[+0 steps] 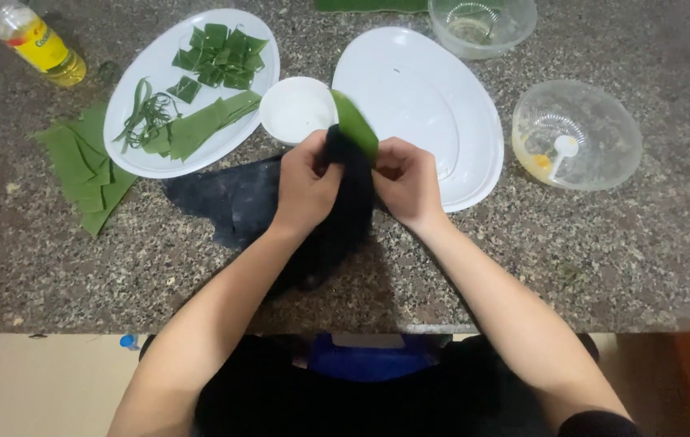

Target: The person is cleaning or oiling small pieces of banana leaves using a cloth before placing them on a plate.

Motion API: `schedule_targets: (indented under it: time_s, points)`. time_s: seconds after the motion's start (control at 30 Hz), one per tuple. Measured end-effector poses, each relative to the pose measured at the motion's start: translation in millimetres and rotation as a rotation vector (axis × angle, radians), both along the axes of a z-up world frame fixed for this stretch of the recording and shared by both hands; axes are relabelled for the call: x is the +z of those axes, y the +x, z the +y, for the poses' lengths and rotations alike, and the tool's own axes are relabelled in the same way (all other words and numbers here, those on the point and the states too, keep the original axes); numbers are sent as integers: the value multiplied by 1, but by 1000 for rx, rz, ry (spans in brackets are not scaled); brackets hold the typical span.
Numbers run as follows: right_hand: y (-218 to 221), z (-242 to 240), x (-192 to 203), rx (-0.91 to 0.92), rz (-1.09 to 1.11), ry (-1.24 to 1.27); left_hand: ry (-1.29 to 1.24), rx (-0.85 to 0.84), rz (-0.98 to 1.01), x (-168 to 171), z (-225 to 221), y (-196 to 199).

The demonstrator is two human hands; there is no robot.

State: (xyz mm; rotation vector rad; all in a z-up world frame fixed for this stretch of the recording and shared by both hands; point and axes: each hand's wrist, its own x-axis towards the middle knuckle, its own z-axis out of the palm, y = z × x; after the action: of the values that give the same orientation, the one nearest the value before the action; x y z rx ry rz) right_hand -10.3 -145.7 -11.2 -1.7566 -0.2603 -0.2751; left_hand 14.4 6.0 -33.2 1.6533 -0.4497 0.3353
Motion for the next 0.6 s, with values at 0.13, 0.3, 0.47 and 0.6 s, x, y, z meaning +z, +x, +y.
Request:
schedule_targets:
  time_s: [0.13, 0.3, 0.47, 0.6]
  points:
    - [2, -6, -12, 46, -11, -29, -70, 37, -105, 35, 6, -6]
    - [-15, 5, 5, 138, 20, 31, -365, 176, -137, 37, 39, 15]
    - [-14, 2, 9, 71, 8, 37, -241, 200, -188, 31, 28, 12]
    - [-6, -7, -8, 9, 7, -14, -74, -2, -206, 35, 9, -6]
